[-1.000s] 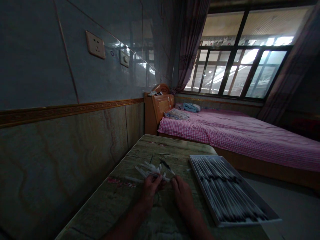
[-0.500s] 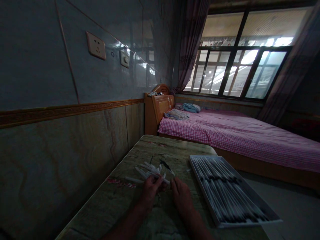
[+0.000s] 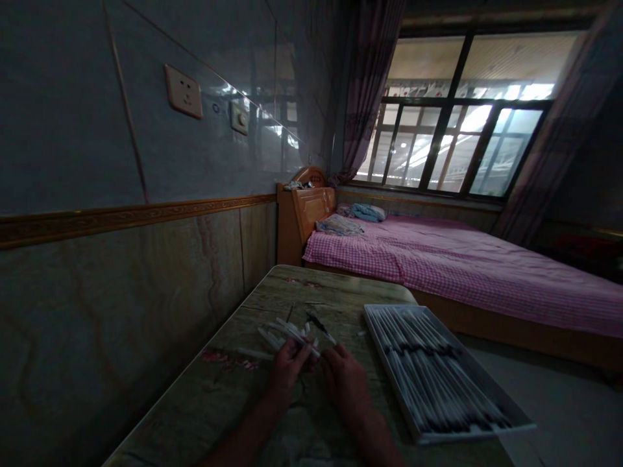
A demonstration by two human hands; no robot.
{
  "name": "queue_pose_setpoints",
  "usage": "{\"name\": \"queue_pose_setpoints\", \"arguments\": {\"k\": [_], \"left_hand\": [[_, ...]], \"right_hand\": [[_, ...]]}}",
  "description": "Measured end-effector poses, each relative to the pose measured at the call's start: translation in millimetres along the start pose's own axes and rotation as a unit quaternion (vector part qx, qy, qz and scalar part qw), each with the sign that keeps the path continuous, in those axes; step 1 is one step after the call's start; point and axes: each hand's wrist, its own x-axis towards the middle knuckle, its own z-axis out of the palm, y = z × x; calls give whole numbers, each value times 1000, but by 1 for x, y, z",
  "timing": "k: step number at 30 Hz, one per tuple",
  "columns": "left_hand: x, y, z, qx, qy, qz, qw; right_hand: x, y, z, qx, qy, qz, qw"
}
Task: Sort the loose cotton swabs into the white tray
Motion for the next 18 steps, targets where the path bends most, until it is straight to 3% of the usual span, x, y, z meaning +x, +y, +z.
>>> {"name": "queue_pose_setpoints", "arguments": {"k": [4, 9, 13, 18], "left_hand": [[0, 0, 1, -4, -21, -23, 999], [-2, 2, 0, 7, -21, -35, 999], [-2, 2, 0, 18, -10, -36, 999], [-2, 3, 1, 17, -1, -33, 999]], "right_hand": [[7, 10, -17, -7, 27, 13, 1000], [17, 47, -62, -45, 105, 158, 981], [14, 75, -82, -136, 44, 268, 953], [9, 93, -71, -181, -23, 281, 942]]}}
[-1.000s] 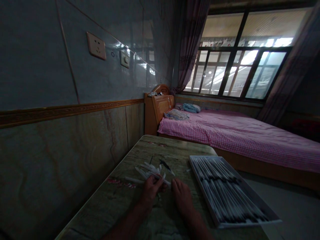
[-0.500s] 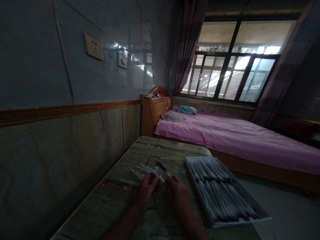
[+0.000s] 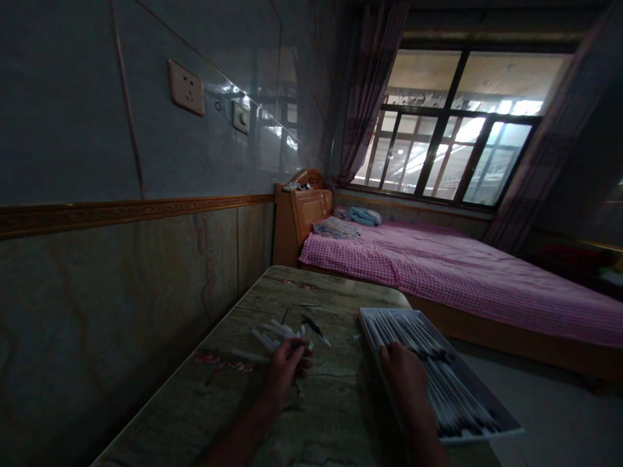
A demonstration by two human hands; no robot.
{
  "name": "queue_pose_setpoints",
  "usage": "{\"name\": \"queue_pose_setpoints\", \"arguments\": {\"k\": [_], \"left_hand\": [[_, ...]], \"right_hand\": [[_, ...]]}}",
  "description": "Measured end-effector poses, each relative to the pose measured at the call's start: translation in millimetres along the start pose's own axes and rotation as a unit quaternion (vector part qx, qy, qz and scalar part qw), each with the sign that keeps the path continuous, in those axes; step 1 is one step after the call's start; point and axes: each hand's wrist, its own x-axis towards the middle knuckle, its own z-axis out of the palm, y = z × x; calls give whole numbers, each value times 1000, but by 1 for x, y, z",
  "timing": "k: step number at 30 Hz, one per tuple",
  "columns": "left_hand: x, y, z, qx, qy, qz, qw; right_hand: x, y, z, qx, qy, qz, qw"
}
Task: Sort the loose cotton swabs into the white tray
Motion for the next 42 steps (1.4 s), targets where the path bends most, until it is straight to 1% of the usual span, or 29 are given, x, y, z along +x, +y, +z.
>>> {"name": "queue_pose_setpoints", "arguments": {"k": [3, 5, 8, 10, 13, 15, 17, 20, 22, 24, 28, 32, 38, 42], "left_hand": [[0, 1, 0, 0, 20, 10, 1000], [1, 1, -1, -8, 39, 19, 999], [3, 2, -3, -30, 75, 38, 996], [4, 3, -4, -39, 102, 58, 992], [6, 4, -5, -44, 139, 90, 985], [7, 4, -7, -45, 161, 107, 980], [9, 4, -9, -47, 183, 118, 975], [13, 5, -15, -51, 207, 126, 969], [16, 7, -20, -57, 215, 131, 966], [18, 8, -25, -64, 227, 136, 962], [21, 10, -31, -77, 250, 128, 957], [24, 8, -30, -74, 240, 113, 961], [24, 5, -26, -63, 215, 108, 969], [21, 8, -24, -68, 210, 101, 970]], "right_hand": [[4, 1, 10, 7, -6, -10, 1000], [5, 2, 11, 15, 1, -18, 1000], [3, -1, 4, 25, 29, -27, 999], [-2, -8, -4, 38, 40, -44, 997], [-13, -32, -9, 66, 10, -105, 992], [-20, -56, -6, 79, -25, -154, 985], [-24, -80, 3, 96, -55, -191, 975], [-22, -113, 21, 116, -79, -212, 967], [-14, -128, 31, 113, -75, -214, 967], [-4, -137, 37, 86, -65, -206, 973], [18, -139, 45, 22, -64, -176, 982], [28, -133, 48, -3, -86, -186, 979], [20, -131, 45, -33, -94, -245, 964], [14, -129, 41, -58, -95, -250, 962]]}}
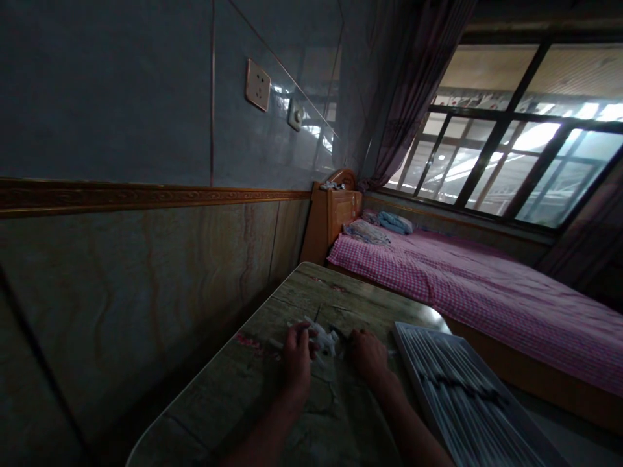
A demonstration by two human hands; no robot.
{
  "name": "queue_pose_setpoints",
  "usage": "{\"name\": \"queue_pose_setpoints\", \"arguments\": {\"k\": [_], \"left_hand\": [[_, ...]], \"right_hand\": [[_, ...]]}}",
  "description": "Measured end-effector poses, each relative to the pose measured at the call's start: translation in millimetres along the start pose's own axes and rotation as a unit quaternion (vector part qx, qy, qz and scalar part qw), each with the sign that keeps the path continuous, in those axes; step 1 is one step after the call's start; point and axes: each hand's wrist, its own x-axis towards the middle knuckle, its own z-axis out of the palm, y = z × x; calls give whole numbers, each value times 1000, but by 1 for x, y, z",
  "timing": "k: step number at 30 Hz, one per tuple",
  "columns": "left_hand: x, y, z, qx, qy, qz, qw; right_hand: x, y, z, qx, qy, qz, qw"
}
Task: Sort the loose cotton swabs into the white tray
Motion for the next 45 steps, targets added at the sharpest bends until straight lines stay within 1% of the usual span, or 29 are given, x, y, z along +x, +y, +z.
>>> {"name": "queue_pose_setpoints", "arguments": {"k": [7, 12, 14, 16, 18, 20, 22, 25, 28, 30, 31, 32, 33, 36, 37, 39, 40, 42, 44, 45], "left_hand": [[-2, 1, 1, -13, 4, 1, 1000], [0, -1, 1, -9, 4, 1, 1000], [1, 0, 1, -9, 3, 4, 1000], [1, 2, 1, -8, 1, 10, 1000], [2, 3, 0, -4, 2, 16, 1000], [5, 5, -1, 6, 9, 28, 1000], [9, 7, -5, 22, 17, 52, 998], [17, 12, -12, 68, 33, 101, 992], [21, 20, -20, 165, 57, 167, 970], [20, 26, -24, 264, 43, 195, 944], [19, 28, -26, 325, 25, 203, 923], [17, 31, -28, 392, 2, 210, 896], [15, 33, -29, 461, -19, 215, 861], [10, 39, -36, 640, -77, 212, 734], [9, 41, -38, 682, -95, 203, 696], [7, 44, -42, 738, -132, 190, 634], [7, 45, -43, 754, -149, 189, 611], [7, 46, -45, 773, -177, 197, 577], [8, 45, -47, 779, -196, 207, 559], [8, 44, -48, 775, -203, 214, 560]], "right_hand": [[-3, 5, -5, -18, -45, 17, 999], [-20, 8, -7, -14, -47, 22, 999], [-28, 13, -3, 11, -39, 31, 999], [-34, 21, 4, 77, -22, 45, 996], [-39, 30, 16, 178, 7, 45, 983], [-43, 37, 29, 278, 39, 31, 959], [-46, 42, 41, 352, 71, 35, 933], [-49, 42, 49, 403, 130, 78, 902], [-49, 40, 50, 426, 184, 113, 878], [-49, 40, 49, 447, 198, 115, 865], [-48, 40, 49, 459, 199, 107, 859], [-48, 40, 50, 471, 200, 98, 854], [-47, 41, 50, 480, 202, 91, 849], [-45, 42, 53, 498, 215, 92, 835], [-44, 42, 54, 502, 220, 98, 830], [-44, 42, 54, 511, 222, 100, 824], [-44, 42, 54, 515, 221, 97, 823], [-45, 41, 54, 520, 214, 91, 822], [-46, 40, 52, 528, 209, 85, 819], [-47, 40, 51, 532, 210, 86, 816]]}}
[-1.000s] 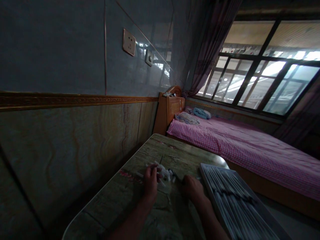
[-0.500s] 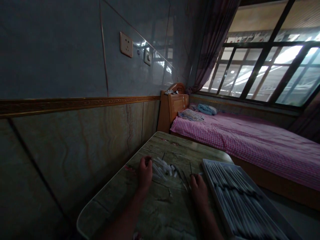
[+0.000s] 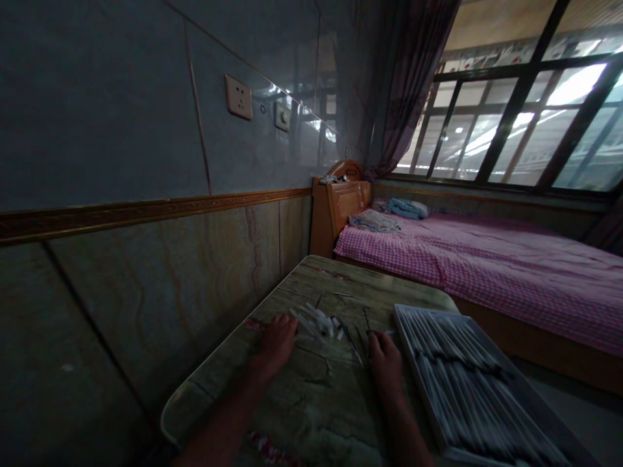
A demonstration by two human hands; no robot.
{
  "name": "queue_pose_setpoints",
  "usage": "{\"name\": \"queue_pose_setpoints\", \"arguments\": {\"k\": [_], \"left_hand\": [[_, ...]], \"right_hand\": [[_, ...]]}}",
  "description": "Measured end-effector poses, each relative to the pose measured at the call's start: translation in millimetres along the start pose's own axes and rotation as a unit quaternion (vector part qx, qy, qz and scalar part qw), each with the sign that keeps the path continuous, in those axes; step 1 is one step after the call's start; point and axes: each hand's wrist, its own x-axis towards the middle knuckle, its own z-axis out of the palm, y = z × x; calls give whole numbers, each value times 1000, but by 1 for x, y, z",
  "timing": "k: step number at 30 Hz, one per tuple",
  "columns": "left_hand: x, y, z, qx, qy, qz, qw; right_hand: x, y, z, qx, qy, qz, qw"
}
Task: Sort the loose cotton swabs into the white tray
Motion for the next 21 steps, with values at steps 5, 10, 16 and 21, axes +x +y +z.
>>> {"name": "queue_pose_setpoints", "arguments": {"k": [5, 10, 16, 21], "left_hand": [[2, 4, 3, -281, 89, -38, 955], [14, 19, -3, -758, 108, -141, 627], [23, 20, 7, -910, 101, -206, 346], [25, 17, 13, -935, 80, -202, 280]], "right_hand": [[-2, -9, -3, 11, 17, 15, 1000], [-11, -22, 3, -18, -2, -33, 999], [-31, -34, 29, -34, -103, -94, 990], [-39, -34, 35, -65, -150, -111, 980]]}}
